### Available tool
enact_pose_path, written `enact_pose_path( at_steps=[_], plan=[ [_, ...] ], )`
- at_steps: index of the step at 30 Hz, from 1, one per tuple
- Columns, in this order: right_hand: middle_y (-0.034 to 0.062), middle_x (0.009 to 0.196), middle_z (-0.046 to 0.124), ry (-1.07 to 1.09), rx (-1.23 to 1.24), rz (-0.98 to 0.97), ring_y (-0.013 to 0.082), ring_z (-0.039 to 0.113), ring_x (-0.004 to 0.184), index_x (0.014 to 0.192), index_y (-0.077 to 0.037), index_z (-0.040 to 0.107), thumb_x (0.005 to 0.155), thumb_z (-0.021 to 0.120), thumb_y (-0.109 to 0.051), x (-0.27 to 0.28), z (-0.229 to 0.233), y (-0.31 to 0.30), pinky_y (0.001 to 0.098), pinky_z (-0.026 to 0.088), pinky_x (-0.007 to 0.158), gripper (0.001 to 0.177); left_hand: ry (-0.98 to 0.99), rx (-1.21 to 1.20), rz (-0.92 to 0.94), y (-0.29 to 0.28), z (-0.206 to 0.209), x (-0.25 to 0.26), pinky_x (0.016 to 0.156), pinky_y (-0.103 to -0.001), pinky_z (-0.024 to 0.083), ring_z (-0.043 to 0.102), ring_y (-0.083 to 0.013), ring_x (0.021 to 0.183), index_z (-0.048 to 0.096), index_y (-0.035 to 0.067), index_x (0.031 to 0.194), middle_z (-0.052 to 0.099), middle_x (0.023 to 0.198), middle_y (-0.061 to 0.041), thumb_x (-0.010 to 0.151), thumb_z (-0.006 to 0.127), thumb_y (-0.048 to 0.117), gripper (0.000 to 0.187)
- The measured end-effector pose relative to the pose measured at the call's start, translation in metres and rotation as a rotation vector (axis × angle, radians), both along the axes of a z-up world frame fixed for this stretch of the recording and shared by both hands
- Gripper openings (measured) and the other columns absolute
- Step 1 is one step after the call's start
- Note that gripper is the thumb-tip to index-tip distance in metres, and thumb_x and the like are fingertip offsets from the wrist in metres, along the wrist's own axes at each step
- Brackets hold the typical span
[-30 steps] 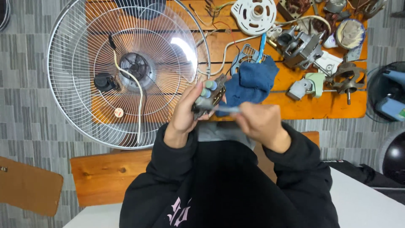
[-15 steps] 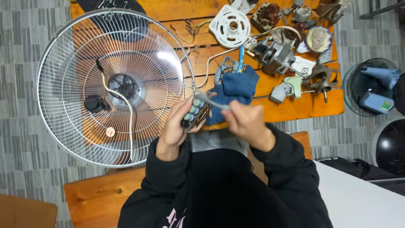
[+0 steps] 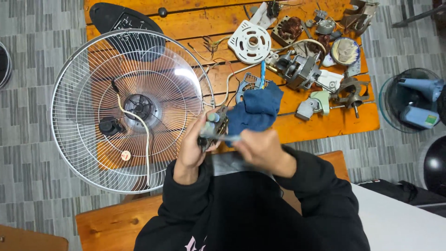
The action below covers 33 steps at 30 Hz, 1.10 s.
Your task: Cleaning a fan switch component using a small brush on a workshop table.
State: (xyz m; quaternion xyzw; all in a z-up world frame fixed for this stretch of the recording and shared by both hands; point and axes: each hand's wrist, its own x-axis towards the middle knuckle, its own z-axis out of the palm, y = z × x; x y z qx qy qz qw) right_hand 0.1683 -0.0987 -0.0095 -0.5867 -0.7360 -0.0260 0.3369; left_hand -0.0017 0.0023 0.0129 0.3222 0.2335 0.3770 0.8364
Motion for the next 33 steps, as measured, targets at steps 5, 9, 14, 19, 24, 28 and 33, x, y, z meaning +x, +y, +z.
enact_pose_path(
  at_steps=[5,9,14,19,24,28,33],
  plan=[
    [-0.0005,0.050,0.046,0.002,-0.012,-0.060,0.0210,0.059,0.042,0.071,-0.020,0.047,0.102,0.055,-0.038,0.007,-0.014,-0.005,0.0312,0.046,0.041,0.037,-0.029,0.019,0.021,-0.002,0.006,0.001,0.027,-0.020,0.028,0.045,-0.0160,0.038,0.059,-0.011,0.129,0.051,0.065,-0.018,0.104,0.048,0.033,0.051],
    [0.0006,0.052,0.045,-0.036,-0.001,-0.058,0.0219,0.058,0.043,0.072,-0.019,0.046,0.105,0.050,-0.037,0.013,-0.001,0.003,0.0313,0.046,0.042,0.037,-0.008,0.012,0.032,0.003,-0.011,-0.001,0.026,-0.019,0.028,0.045,-0.0144,0.037,0.060,-0.011,0.128,0.051,0.063,-0.018,0.103,0.048,0.034,0.053],
    [-0.0011,0.053,0.046,-0.013,-0.002,-0.049,0.0193,0.058,0.044,0.074,-0.020,0.046,0.105,0.047,-0.038,0.006,-0.007,0.001,0.0301,0.046,0.042,0.036,0.045,0.035,0.054,0.004,-0.023,-0.005,0.027,-0.021,0.034,0.046,-0.0125,0.036,0.060,-0.011,0.128,0.050,0.061,-0.014,0.103,0.047,0.038,0.056],
    [-0.0026,0.055,0.048,-0.010,-0.003,-0.054,0.0190,0.059,0.046,0.076,-0.021,0.048,0.104,0.048,-0.040,0.004,-0.007,-0.002,0.0310,0.046,0.043,0.034,0.237,0.185,0.089,0.004,0.004,-0.006,0.036,-0.022,0.039,0.053,-0.0130,0.043,0.062,-0.007,0.131,0.057,0.063,-0.014,0.106,0.041,0.043,0.059],
    [-0.0030,0.055,0.048,-0.038,0.004,-0.090,0.0186,0.059,0.046,0.079,-0.021,0.049,0.104,0.052,-0.039,0.009,-0.008,-0.007,0.0297,0.048,0.045,0.032,0.590,0.513,0.148,0.007,0.017,-0.003,0.057,-0.025,0.041,0.052,-0.0166,0.071,0.067,0.005,0.133,0.059,0.081,-0.008,0.108,0.029,0.043,0.060],
    [0.0012,0.054,0.049,-0.027,-0.043,-0.079,0.0217,0.060,0.045,0.078,-0.019,0.048,0.103,0.056,-0.038,0.006,0.004,-0.009,0.0313,0.047,0.044,0.032,0.663,0.656,0.230,0.003,0.021,-0.006,0.101,-0.045,0.048,0.062,-0.0295,0.107,0.065,0.002,0.135,0.070,0.112,-0.024,0.111,0.025,0.038,0.059],
    [-0.0017,0.052,0.048,-0.033,-0.036,-0.034,0.0209,0.059,0.042,0.074,-0.021,0.047,0.100,0.059,-0.036,0.000,-0.001,-0.013,0.0309,0.046,0.042,0.033,0.669,0.741,0.275,0.008,0.015,-0.010,0.095,-0.049,0.048,0.063,-0.0351,0.105,0.063,-0.002,0.136,0.066,0.111,-0.027,0.111,0.024,0.038,0.061]
  ],
)
